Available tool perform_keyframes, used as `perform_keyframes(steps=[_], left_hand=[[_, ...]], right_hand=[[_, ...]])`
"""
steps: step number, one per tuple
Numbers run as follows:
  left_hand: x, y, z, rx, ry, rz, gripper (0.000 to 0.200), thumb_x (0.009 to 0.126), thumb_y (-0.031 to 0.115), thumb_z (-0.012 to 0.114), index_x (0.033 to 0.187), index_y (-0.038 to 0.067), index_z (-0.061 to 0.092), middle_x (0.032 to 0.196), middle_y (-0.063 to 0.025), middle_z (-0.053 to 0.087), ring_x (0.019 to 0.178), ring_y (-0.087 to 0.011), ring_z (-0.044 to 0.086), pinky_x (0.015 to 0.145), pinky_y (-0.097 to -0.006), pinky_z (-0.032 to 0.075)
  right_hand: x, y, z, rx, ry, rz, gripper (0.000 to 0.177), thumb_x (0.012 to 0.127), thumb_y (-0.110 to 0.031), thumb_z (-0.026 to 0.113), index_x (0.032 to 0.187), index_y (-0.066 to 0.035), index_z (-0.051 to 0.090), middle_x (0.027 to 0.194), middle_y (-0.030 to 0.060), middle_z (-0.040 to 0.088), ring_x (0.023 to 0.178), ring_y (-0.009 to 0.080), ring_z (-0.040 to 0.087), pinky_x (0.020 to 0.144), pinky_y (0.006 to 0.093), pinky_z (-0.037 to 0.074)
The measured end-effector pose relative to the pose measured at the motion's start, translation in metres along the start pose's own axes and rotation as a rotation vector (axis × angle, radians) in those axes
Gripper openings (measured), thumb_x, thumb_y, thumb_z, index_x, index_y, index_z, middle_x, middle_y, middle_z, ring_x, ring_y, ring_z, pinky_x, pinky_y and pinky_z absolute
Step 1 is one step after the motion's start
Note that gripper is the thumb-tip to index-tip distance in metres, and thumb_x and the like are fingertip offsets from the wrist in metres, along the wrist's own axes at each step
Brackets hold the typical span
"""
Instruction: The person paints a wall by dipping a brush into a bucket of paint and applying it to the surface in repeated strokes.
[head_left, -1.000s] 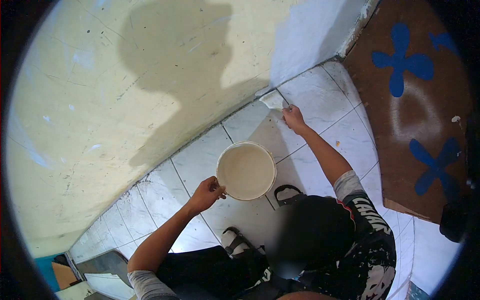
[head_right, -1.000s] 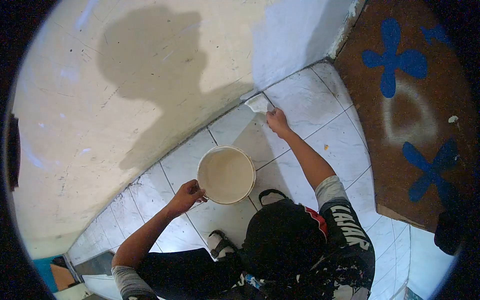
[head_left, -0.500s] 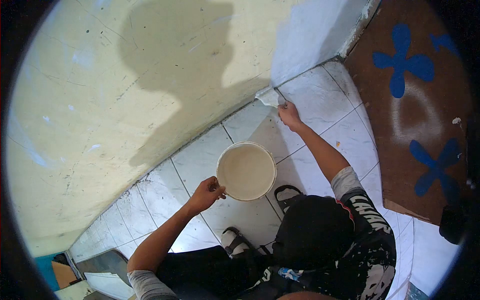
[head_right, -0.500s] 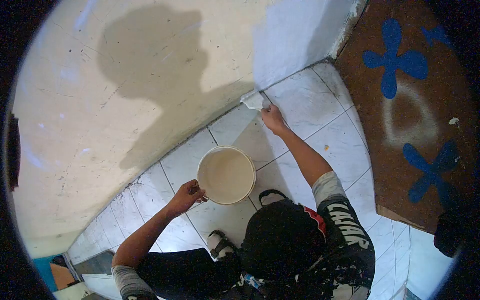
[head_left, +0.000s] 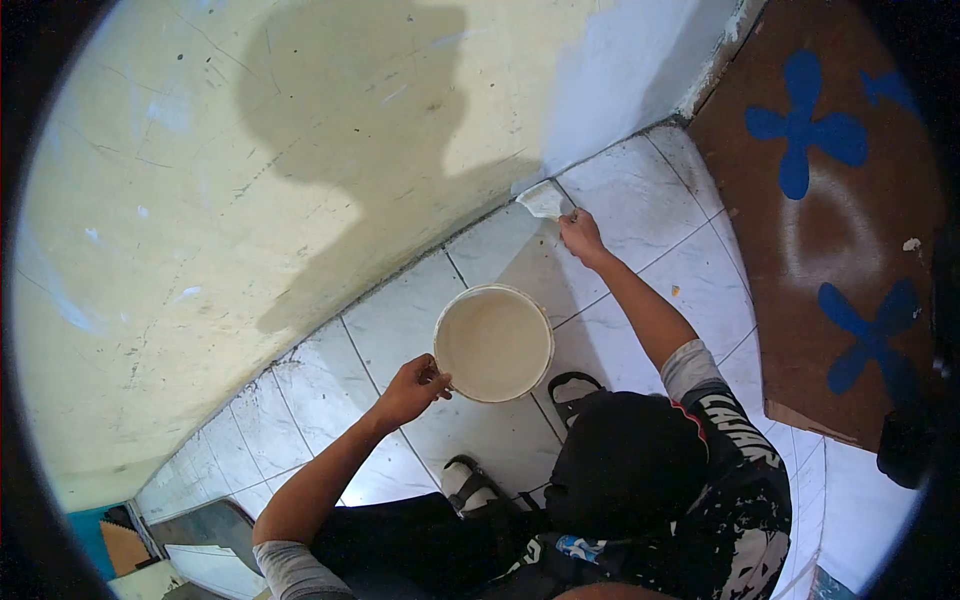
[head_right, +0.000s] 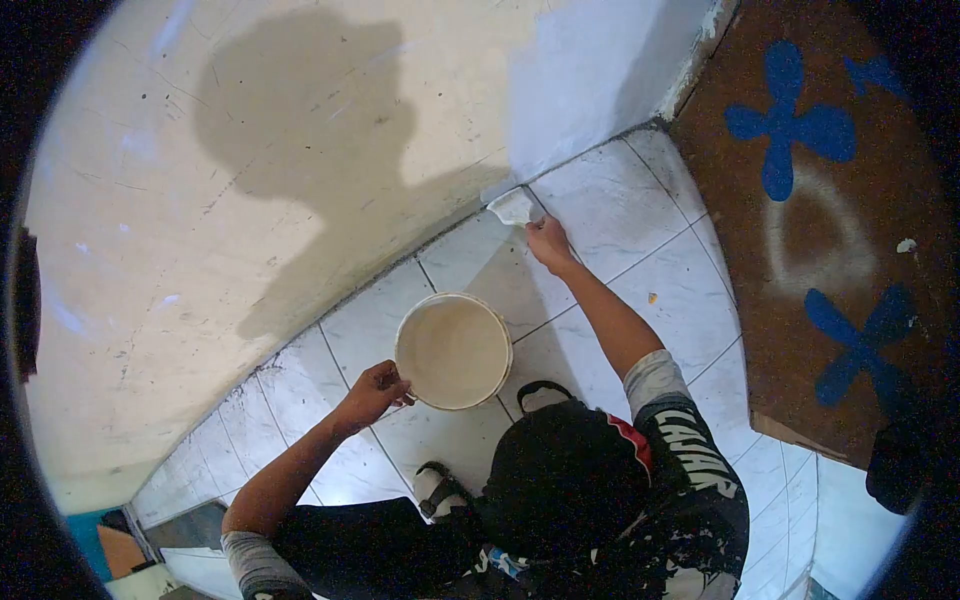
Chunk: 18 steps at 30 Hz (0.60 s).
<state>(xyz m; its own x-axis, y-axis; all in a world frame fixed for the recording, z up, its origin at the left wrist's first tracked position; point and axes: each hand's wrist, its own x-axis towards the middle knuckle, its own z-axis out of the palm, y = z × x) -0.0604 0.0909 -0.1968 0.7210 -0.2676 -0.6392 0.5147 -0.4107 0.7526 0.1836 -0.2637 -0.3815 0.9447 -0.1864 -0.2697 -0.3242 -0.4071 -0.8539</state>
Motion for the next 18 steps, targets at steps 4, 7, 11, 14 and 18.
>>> perform_keyframes(steps=[4,7,11,14,18], left_hand=[[0.000,0.001,0.000,-0.023,-0.006,0.010,0.027,0.100,0.022,0.060,0.110,-0.003,0.058,0.100,-0.0138,0.070,0.088,-0.0215,0.071,0.078,-0.0346,0.054],[-0.001,0.005,0.000,-0.001,-0.001,0.005,0.029,0.100,0.022,0.060,0.112,-0.004,0.058,0.100,-0.0142,0.070,0.088,-0.0220,0.071,0.079,-0.0351,0.055],[0.001,-0.001,0.000,-0.011,-0.001,0.005,0.028,0.099,0.022,0.061,0.112,-0.003,0.058,0.101,-0.0143,0.070,0.088,-0.0223,0.071,0.079,-0.0353,0.054],[0.003,-0.003,-0.002,-0.010,-0.018,-0.008,0.029,0.100,0.022,0.061,0.115,-0.003,0.058,0.105,-0.0145,0.070,0.091,-0.0221,0.070,0.081,-0.0352,0.055],[0.001,0.000,-0.002,0.013,-0.026,-0.011,0.030,0.101,0.021,0.061,0.118,-0.004,0.057,0.108,-0.0154,0.069,0.093,-0.0222,0.070,0.082,-0.0349,0.056]], right_hand=[[-0.002,-0.022,-0.003,-0.030,-0.012,0.059,0.033,0.090,-0.026,0.061,0.098,0.005,0.063,0.094,0.0257,0.070,0.089,0.0387,0.068,0.078,0.0454,0.052],[-0.007,-0.046,-0.016,-0.014,-0.005,-0.042,0.032,0.090,-0.026,0.061,0.096,0.005,0.063,0.092,0.0252,0.070,0.087,0.0395,0.068,0.077,0.0474,0.051],[-0.022,-0.098,-0.043,0.116,0.008,-0.059,0.022,0.093,-0.021,0.061,0.092,0.001,0.062,0.077,0.0128,0.065,0.065,0.0221,0.059,0.056,0.0375,0.044],[-0.053,-0.148,-0.073,0.224,-0.023,-0.087,0.016,0.096,-0.020,0.061,0.091,-0.005,0.058,0.070,0.0038,0.058,0.050,0.0088,0.048,0.041,0.0274,0.035],[-0.083,-0.180,-0.101,0.347,-0.011,-0.134,0.017,0.097,-0.021,0.061,0.093,-0.005,0.057,0.070,0.0024,0.057,0.048,0.0058,0.042,0.039,0.0234,0.030]])
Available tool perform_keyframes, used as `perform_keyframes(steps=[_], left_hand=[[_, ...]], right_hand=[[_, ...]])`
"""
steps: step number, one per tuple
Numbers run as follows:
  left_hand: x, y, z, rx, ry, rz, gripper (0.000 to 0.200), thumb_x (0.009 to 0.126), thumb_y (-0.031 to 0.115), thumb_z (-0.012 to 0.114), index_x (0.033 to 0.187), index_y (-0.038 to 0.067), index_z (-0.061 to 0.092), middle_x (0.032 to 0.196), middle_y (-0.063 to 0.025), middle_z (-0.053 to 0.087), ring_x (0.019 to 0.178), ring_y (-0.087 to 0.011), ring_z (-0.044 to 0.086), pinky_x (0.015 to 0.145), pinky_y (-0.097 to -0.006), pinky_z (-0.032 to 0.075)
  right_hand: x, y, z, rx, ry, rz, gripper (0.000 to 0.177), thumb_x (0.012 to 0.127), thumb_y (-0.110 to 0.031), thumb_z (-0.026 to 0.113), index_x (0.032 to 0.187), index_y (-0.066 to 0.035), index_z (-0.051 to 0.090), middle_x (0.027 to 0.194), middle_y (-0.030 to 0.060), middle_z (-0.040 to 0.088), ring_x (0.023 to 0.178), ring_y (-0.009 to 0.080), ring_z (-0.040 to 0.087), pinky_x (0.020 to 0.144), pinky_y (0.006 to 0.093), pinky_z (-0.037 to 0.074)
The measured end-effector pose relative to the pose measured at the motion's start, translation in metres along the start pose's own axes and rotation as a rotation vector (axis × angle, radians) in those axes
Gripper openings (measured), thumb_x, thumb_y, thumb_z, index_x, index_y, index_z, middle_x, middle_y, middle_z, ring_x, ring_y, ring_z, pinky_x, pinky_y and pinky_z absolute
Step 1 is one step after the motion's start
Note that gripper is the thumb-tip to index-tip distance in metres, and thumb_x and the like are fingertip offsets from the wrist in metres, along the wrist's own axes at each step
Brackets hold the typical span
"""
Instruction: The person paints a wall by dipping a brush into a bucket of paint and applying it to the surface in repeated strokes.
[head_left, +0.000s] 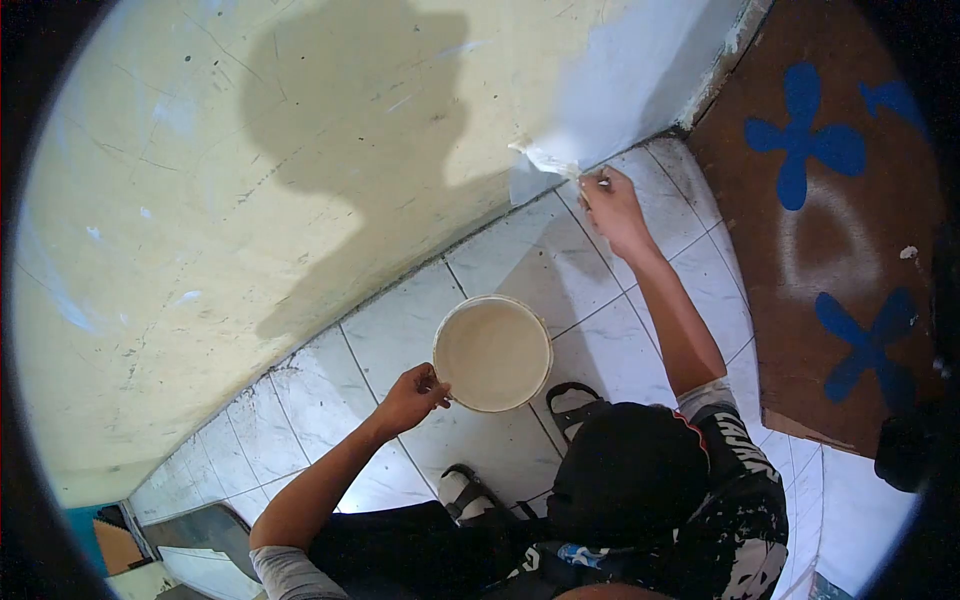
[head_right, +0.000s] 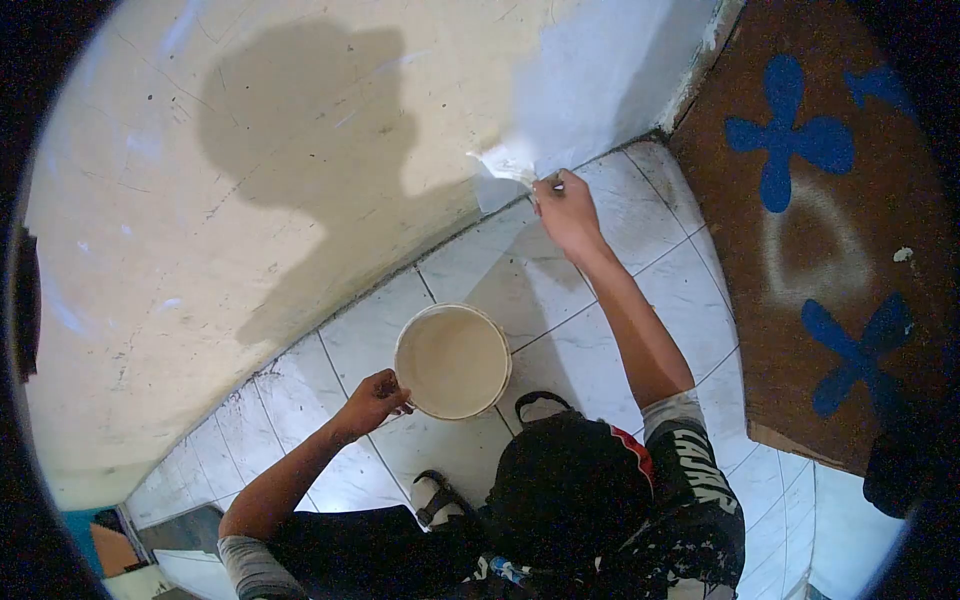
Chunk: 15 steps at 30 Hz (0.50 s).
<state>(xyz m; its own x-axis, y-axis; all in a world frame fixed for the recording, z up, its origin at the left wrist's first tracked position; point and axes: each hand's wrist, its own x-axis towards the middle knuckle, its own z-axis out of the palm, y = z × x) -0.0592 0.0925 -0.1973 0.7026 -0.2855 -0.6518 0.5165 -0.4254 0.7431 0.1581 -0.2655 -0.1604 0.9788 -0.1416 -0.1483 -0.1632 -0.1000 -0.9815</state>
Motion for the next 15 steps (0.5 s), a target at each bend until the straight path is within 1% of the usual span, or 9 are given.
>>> perform_keyframes(steps=[1,3,6,9,11,12,13,14,15], left_hand=[[-0.001,0.002,0.001,0.001,0.000,0.000,0.030,0.101,0.021,0.061,0.118,-0.004,0.057,0.108,-0.0154,0.069,0.093,-0.0222,0.070,0.082,-0.0349,0.056],[-0.002,0.005,0.003,-0.051,0.027,0.021,0.025,0.099,0.020,0.061,0.110,-0.002,0.058,0.101,-0.0139,0.070,0.088,-0.0220,0.071,0.079,-0.0350,0.054],[0.001,-0.001,0.002,-0.047,0.015,0.015,0.025,0.099,0.020,0.061,0.111,-0.002,0.058,0.102,-0.0139,0.070,0.089,-0.0220,0.071,0.079,-0.0350,0.054],[-0.001,0.002,0.002,-0.039,0.012,0.036,0.025,0.100,0.020,0.061,0.111,-0.003,0.058,0.103,-0.0143,0.070,0.089,-0.0223,0.071,0.080,-0.0348,0.055],[-0.001,0.002,0.001,-0.048,0.011,0.032,0.025,0.100,0.020,0.061,0.111,-0.003,0.058,0.103,-0.0143,0.070,0.089,-0.0222,0.071,0.080,-0.0347,0.055],[-0.001,0.002,0.001,-0.056,0.010,0.028,0.025,0.100,0.020,0.061,0.111,-0.003,0.058,0.103,-0.0142,0.069,0.089,-0.0221,0.071,0.080,-0.0346,0.055],[-0.001,0.001,0.001,-0.058,0.012,0.029,0.025,0.100,0.020,0.061,0.111,-0.003,0.058,0.103,-0.0142,0.069,0.089,-0.0221,0.071,0.080,-0.0346,0.055],[0.000,-0.002,0.000,-0.047,-0.002,0.026,0.028,0.100,0.021,0.061,0.115,-0.002,0.057,0.106,-0.0142,0.069,0.091,-0.0220,0.070,0.081,-0.0348,0.055],[0.001,-0.003,-0.001,-0.035,-0.018,0.022,0.031,0.101,0.023,0.061,0.119,-0.002,0.057,0.108,-0.0143,0.069,0.093,-0.0218,0.070,0.082,-0.0350,0.055]], right_hand=[[-0.008,-0.013,-0.004,0.044,0.002,-0.005,0.017,0.097,-0.021,0.061,0.094,-0.005,0.057,0.071,0.0021,0.056,0.047,0.0046,0.040,0.038,0.0218,0.028],[-0.022,-0.039,-0.010,0.118,-0.003,-0.051,0.017,0.098,-0.021,0.061,0.094,-0.005,0.057,0.071,0.0018,0.055,0.047,0.0038,0.039,0.038,0.0214,0.027],[-0.025,-0.055,-0.006,0.205,0.004,-0.096,0.018,0.098,-0.022,0.062,0.097,-0.004,0.057,0.069,0.0010,0.053,0.045,0.0025,0.036,0.037,0.0208,0.023],[-0.003,-0.022,0.012,0.227,-0.013,-0.147,0.019,0.098,-0.023,0.062,0.100,-0.004,0.057,0.068,0.0005,0.053,0.046,0.0033,0.038,0.038,0.0221,0.024],[0.016,0.025,0.029,0.206,0.007,-0.123,0.016,0.098,-0.020,0.059,0.092,-0.006,0.056,0.065,-0.0010,0.053,0.054,0.0060,0.046,0.046,0.0251,0.037],[0.020,0.044,0.033,0.204,0.004,-0.124,0.016,0.098,-0.020,0.059,0.092,-0.006,0.056,0.065,-0.0010,0.053,0.054,0.0060,0.046,0.046,0.0251,0.037],[0.022,0.060,0.035,0.216,-0.013,-0.095,0.017,0.098,-0.022,0.060,0.095,-0.006,0.055,0.066,-0.0007,0.053,0.051,0.0061,0.044,0.043,0.0247,0.033],[0.024,0.077,0.037,0.227,-0.029,-0.066,0.017,0.098,-0.023,0.060,0.097,-0.007,0.054,0.066,-0.0004,0.052,0.048,0.0061,0.042,0.039,0.0244,0.029],[0.028,0.093,0.036,0.227,-0.029,-0.067,0.017,0.098,-0.023,0.060,0.097,-0.007,0.054,0.066,-0.0004,0.052,0.048,0.0061,0.042,0.039,0.0244,0.029]])
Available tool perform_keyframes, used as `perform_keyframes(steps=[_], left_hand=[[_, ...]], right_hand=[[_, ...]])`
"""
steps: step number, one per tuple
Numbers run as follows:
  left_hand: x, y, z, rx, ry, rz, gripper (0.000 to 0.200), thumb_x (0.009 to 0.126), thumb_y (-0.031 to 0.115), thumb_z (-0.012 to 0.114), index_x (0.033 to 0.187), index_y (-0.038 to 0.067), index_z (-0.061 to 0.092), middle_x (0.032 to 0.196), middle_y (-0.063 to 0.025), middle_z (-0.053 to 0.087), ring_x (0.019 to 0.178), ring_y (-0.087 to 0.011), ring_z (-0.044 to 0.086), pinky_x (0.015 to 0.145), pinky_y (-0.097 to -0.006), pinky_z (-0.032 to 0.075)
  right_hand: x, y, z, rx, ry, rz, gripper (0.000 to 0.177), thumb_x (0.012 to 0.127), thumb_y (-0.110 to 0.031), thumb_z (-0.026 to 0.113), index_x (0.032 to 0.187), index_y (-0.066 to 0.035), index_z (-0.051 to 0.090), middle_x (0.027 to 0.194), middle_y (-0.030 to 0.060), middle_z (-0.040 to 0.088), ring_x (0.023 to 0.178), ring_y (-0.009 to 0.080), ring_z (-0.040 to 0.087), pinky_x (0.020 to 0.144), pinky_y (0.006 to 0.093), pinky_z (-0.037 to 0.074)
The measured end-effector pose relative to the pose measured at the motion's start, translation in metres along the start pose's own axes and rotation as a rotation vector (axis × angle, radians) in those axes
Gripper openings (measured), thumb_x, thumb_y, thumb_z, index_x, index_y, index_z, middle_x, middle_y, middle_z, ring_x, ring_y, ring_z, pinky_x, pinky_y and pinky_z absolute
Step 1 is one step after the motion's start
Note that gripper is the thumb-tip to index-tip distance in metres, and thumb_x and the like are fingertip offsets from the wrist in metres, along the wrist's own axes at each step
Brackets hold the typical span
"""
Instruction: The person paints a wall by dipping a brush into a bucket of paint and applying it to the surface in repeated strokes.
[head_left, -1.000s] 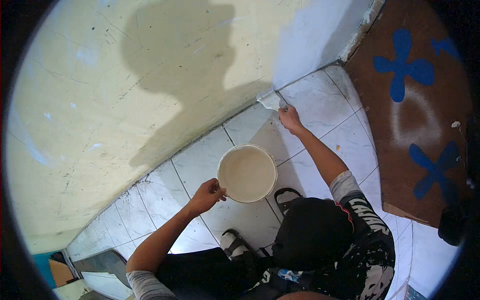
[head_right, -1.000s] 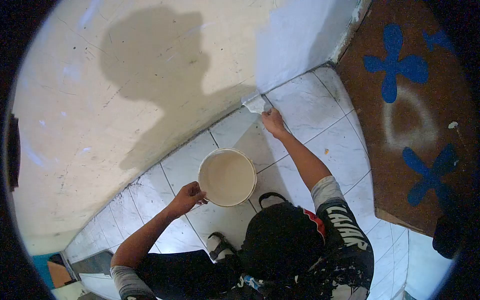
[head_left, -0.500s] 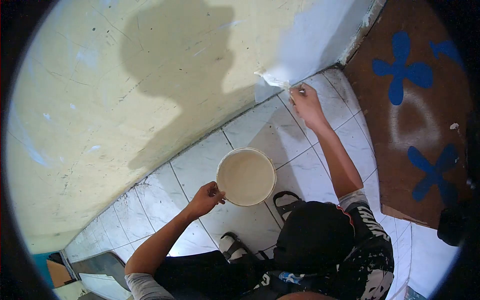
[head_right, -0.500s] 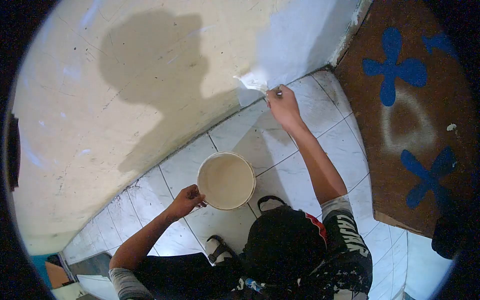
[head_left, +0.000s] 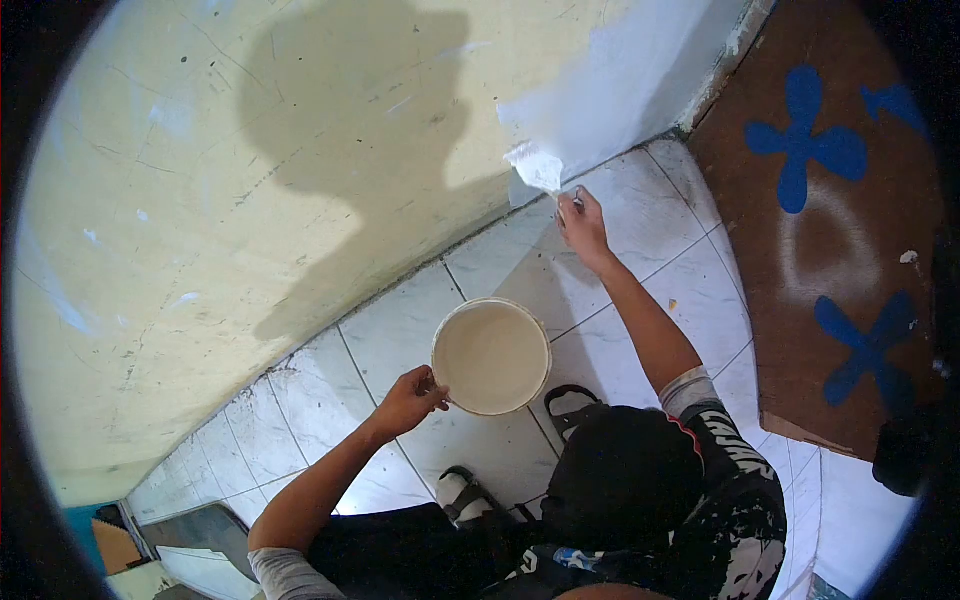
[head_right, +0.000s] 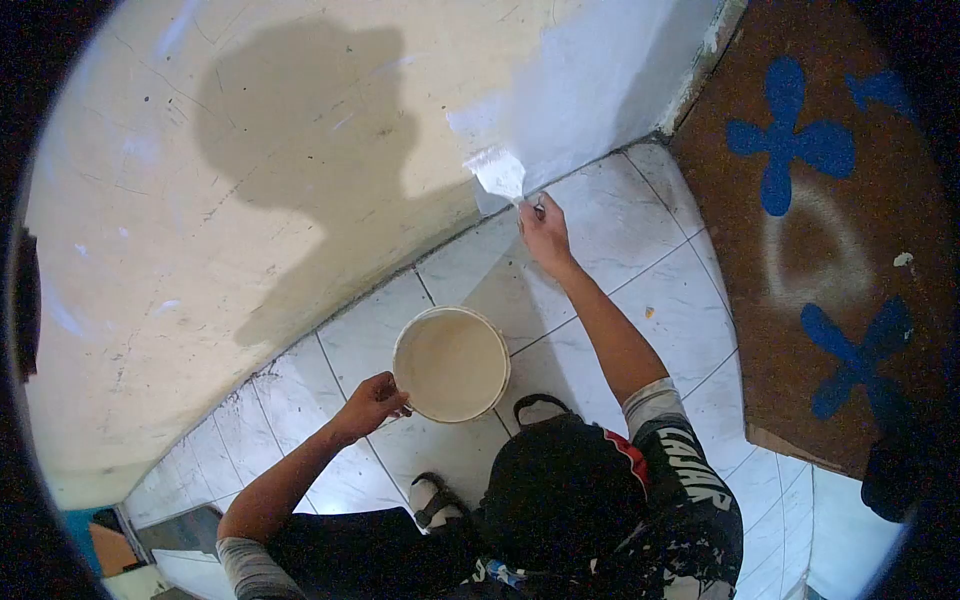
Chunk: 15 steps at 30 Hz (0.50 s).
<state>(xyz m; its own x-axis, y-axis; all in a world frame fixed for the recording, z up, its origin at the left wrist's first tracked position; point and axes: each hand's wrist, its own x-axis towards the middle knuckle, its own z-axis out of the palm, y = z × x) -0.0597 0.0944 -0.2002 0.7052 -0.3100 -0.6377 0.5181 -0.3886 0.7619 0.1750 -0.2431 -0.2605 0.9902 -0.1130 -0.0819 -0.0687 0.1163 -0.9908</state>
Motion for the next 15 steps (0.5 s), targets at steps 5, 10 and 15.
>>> perform_keyframes(steps=[5,10,15], left_hand=[[-0.001,0.005,0.003,-0.001,0.027,-0.010,0.026,0.100,0.020,0.061,0.111,-0.002,0.058,0.102,-0.0132,0.069,0.088,-0.0207,0.070,0.079,-0.0341,0.054],[-0.001,0.001,0.003,-0.016,0.045,-0.002,0.027,0.099,0.022,0.061,0.111,-0.002,0.058,0.100,-0.0130,0.070,0.088,-0.0206,0.070,0.079,-0.0341,0.054],[-0.002,0.006,0.003,0.020,0.049,0.002,0.027,0.099,0.021,0.062,0.112,-0.002,0.059,0.099,-0.0131,0.070,0.088,-0.0211,0.071,0.079,-0.0344,0.055]], right_hand=[[0.004,0.062,-0.028,-0.309,0.004,0.053,0.023,0.096,-0.022,0.059,0.093,0.002,0.059,0.070,0.0093,0.063,0.061,0.0191,0.060,0.060,0.0359,0.049],[0.011,0.078,-0.028,-0.494,0.044,0.122,0.023,0.093,-0.022,0.060,0.093,0.001,0.060,0.074,0.0118,0.064,0.062,0.0202,0.059,0.057,0.0352,0.045],[0.024,0.029,-0.016,-0.530,0.055,0.074,0.031,0.090,-0.023,0.063,0.096,0.007,0.063,0.086,0.0226,0.069,0.084,0.0342,0.067,0.076,0.0439,0.052]])
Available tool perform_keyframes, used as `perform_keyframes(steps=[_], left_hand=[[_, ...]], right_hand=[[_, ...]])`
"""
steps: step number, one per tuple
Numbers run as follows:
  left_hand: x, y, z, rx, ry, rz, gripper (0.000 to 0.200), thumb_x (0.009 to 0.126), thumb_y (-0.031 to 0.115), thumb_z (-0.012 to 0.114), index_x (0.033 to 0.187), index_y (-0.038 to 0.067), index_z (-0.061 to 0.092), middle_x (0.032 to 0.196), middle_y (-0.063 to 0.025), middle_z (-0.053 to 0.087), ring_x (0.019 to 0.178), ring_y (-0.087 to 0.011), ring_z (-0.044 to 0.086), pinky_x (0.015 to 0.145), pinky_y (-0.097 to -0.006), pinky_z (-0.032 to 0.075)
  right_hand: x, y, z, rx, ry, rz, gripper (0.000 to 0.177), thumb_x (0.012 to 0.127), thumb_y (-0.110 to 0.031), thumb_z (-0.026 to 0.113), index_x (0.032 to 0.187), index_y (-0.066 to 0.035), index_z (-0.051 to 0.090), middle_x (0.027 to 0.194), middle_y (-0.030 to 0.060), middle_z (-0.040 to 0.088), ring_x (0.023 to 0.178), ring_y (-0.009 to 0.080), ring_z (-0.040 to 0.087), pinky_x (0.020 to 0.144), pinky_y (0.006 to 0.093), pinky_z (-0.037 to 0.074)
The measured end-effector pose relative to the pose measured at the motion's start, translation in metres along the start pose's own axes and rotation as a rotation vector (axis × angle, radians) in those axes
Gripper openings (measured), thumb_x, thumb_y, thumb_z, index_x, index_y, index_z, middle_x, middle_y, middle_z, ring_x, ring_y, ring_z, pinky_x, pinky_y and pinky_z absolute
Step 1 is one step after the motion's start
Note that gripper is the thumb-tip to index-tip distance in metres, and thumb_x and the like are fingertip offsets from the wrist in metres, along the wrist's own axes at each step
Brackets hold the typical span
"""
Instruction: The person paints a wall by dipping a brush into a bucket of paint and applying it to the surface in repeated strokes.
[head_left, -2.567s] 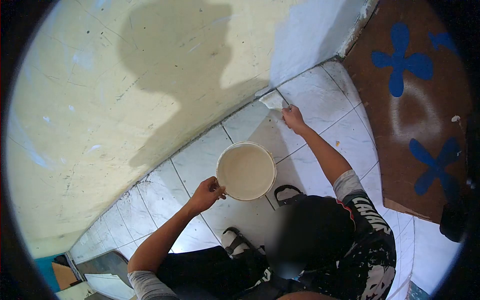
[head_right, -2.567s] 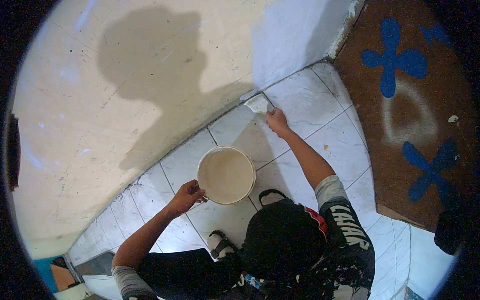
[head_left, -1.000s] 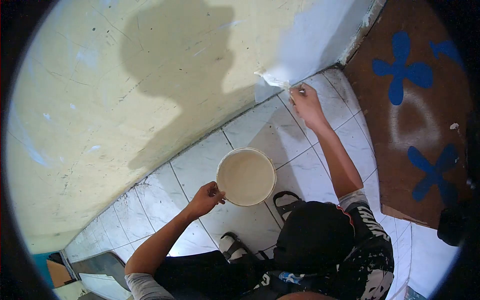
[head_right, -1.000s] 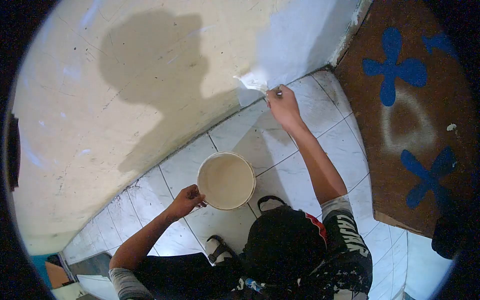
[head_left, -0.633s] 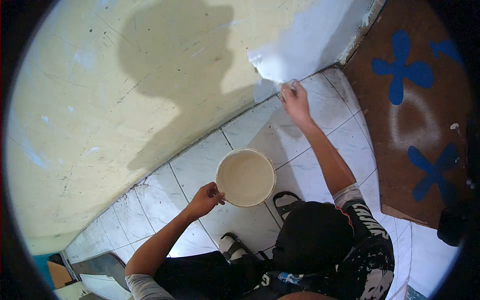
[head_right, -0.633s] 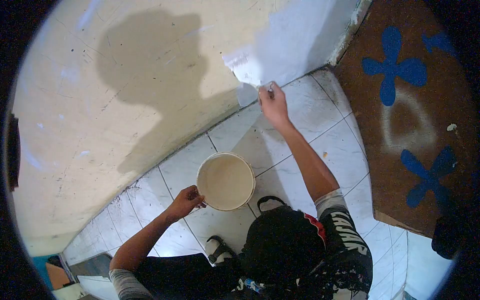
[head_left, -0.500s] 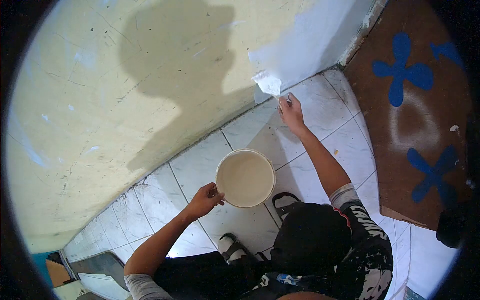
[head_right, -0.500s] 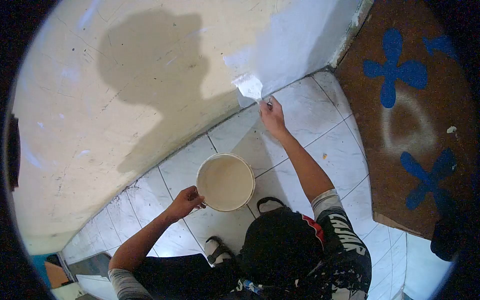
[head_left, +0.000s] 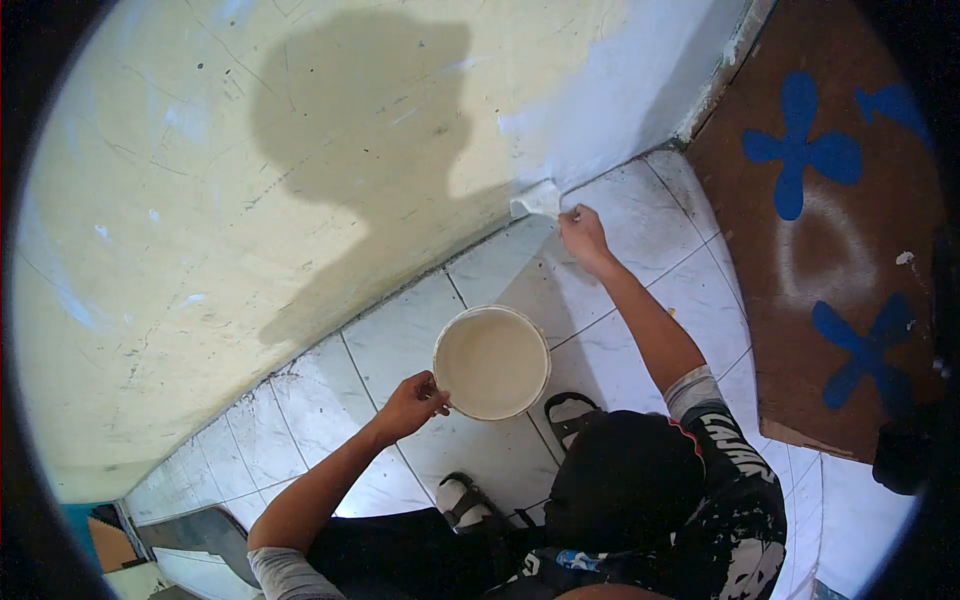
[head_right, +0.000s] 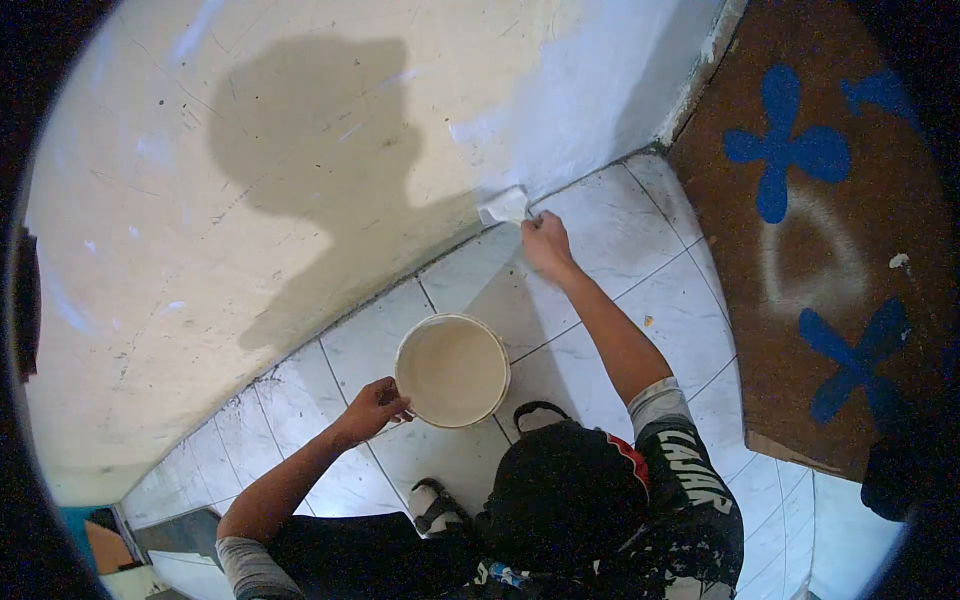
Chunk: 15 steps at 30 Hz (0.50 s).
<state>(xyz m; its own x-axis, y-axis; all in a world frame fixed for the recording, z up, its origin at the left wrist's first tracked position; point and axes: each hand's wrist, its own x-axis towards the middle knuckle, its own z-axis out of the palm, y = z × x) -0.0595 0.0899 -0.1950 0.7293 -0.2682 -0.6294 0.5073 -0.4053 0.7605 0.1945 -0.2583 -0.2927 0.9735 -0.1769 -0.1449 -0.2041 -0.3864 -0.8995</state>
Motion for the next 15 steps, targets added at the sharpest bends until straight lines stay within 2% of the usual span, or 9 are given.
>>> perform_keyframes(steps=[3,5,6,8,10,12,15], left_hand=[[0.003,-0.005,-0.001,-0.017,-0.018,0.028,0.027,0.099,0.021,0.062,0.112,-0.003,0.059,0.099,-0.0136,0.070,0.088,-0.0212,0.071,0.079,-0.0350,0.055],[0.003,-0.009,-0.001,-0.018,-0.012,0.023,0.027,0.099,0.021,0.062,0.112,-0.003,0.059,0.100,-0.0136,0.070,0.088,-0.0211,0.071,0.079,-0.0352,0.055],[0.004,-0.009,-0.001,-0.021,-0.004,0.019,0.027,0.099,0.021,0.062,0.112,-0.003,0.059,0.100,-0.0137,0.070,0.088,-0.0210,0.071,0.079,-0.0354,0.055],[0.004,-0.007,-0.002,0.003,-0.026,0.007,0.030,0.100,0.021,0.061,0.117,-0.004,0.057,0.106,-0.0147,0.070,0.091,-0.0221,0.070,0.081,-0.0358,0.055],[0.003,-0.005,-0.003,0.032,-0.046,-0.009,0.033,0.101,0.021,0.060,0.122,-0.005,0.056,0.111,-0.0158,0.069,0.094,-0.0231,0.070,0.083,-0.0363,0.056],[0.000,-0.005,0.000,-0.028,-0.010,0.016,0.026,0.099,0.021,0.061,0.111,-0.002,0.058,0.101,-0.0133,0.070,0.088,-0.0207,0.071,0.078,-0.0349,0.054],[0.001,-0.009,-0.001,-0.041,-0.021,0.022,0.026,0.099,0.021,0.061,0.111,-0.001,0.058,0.102,-0.0129,0.070,0.088,-0.0205,0.071,0.077,-0.0342,0.054]], right_hand=[[-0.016,-0.073,-0.029,0.079,0.020,0.085,0.028,0.092,-0.021,0.062,0.096,0.007,0.063,0.083,0.0201,0.068,0.079,0.0303,0.067,0.072,0.0421,0.052],[-0.032,-0.115,-0.055,0.123,-0.020,-0.031,0.023,0.093,-0.019,0.063,0.093,0.004,0.064,0.077,0.0139,0.067,0.070,0.0217,0.062,0.064,0.0373,0.049],[-0.037,-0.130,-0.065,0.122,-0.018,-0.034,0.023,0.093,-0.019,0.063,0.093,0.004,0.064,0.077,0.0139,0.067,0.070,0.0217,0.062,0.064,0.0373,0.049],[-0.049,-0.157,-0.082,0.286,-0.038,-0.095,0.019,0.094,-0.018,0.063,0.090,0.000,0.063,0.071,0.0066,0.062,0.058,0.0121,0.053,0.051,0.0310,0.042],[-0.063,-0.187,-0.099,0.347,-0.040,-0.147,0.018,0.095,-0.018,0.062,0.089,-0.001,0.062,0.070,0.0047,0.060,0.055,0.0097,0.049,0.048,0.0287,0.038],[-0.079,-0.212,-0.112,0.412,-0.043,-0.195,0.018,0.096,-0.019,0.062,0.089,-0.002,0.060,0.069,0.0028,0.058,0.052,0.0073,0.045,0.044,0.0265,0.034],[-0.086,-0.226,-0.115,0.517,-0.011,-0.240,0.016,0.097,-0.018,0.060,0.092,-0.003,0.058,0.068,0.0012,0.055,0.050,0.0060,0.043,0.042,0.0253,0.031]])
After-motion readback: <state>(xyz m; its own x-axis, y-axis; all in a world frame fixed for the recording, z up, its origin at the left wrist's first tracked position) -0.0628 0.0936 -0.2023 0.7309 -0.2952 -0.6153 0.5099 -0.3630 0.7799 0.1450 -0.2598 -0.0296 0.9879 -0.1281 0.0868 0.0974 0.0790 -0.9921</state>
